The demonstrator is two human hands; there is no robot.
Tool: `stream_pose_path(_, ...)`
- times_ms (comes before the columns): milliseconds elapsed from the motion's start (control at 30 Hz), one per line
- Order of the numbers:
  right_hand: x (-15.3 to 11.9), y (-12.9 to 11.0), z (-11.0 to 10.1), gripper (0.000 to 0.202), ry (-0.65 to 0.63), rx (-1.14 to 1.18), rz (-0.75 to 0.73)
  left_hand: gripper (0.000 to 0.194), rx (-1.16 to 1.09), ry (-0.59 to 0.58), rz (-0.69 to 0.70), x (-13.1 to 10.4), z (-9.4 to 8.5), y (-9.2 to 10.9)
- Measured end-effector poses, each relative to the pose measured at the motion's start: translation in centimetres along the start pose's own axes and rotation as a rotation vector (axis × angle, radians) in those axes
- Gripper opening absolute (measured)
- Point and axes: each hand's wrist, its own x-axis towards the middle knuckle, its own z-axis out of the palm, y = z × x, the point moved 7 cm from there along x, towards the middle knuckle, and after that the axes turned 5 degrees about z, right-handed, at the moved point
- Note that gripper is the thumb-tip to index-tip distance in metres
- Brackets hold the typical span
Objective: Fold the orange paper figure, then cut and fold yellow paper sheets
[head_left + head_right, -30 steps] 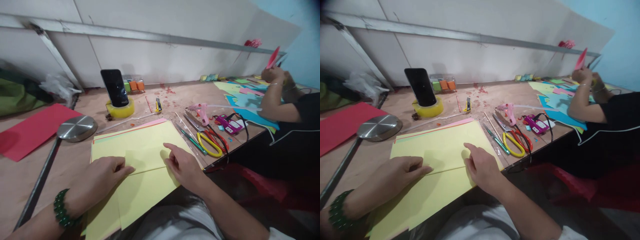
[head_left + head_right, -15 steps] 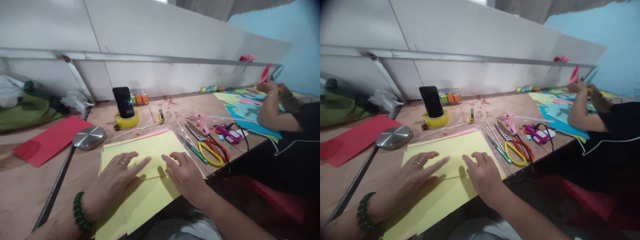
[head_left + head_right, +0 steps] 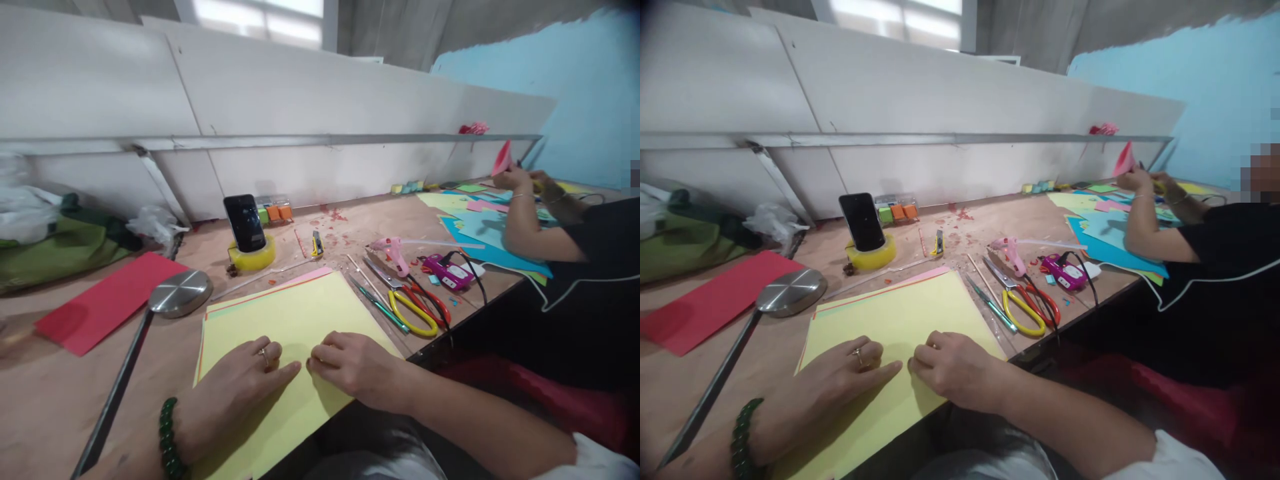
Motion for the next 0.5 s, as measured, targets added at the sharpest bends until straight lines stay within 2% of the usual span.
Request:
stream_pose_path(133,-1.2,0.5,-0.2,0.015,0.01,0.055,0.055,0.039,-0.081,-0.031,-0.084,-1.1,-0.3,0.0)
stream_pose_path(333,-3.1,1.2,-0.5,0.022,0.053,0.111,0.139,0.039,-0.164,0.006,-0.236,-4.7,0.2,-0.9)
stream_pose_path(500,-2.2,1.3,0.0,0.013,0.001,0.073,0.202,0.031,-0.239,-0.025,-0.337,-6.2,0.6,-1.5)
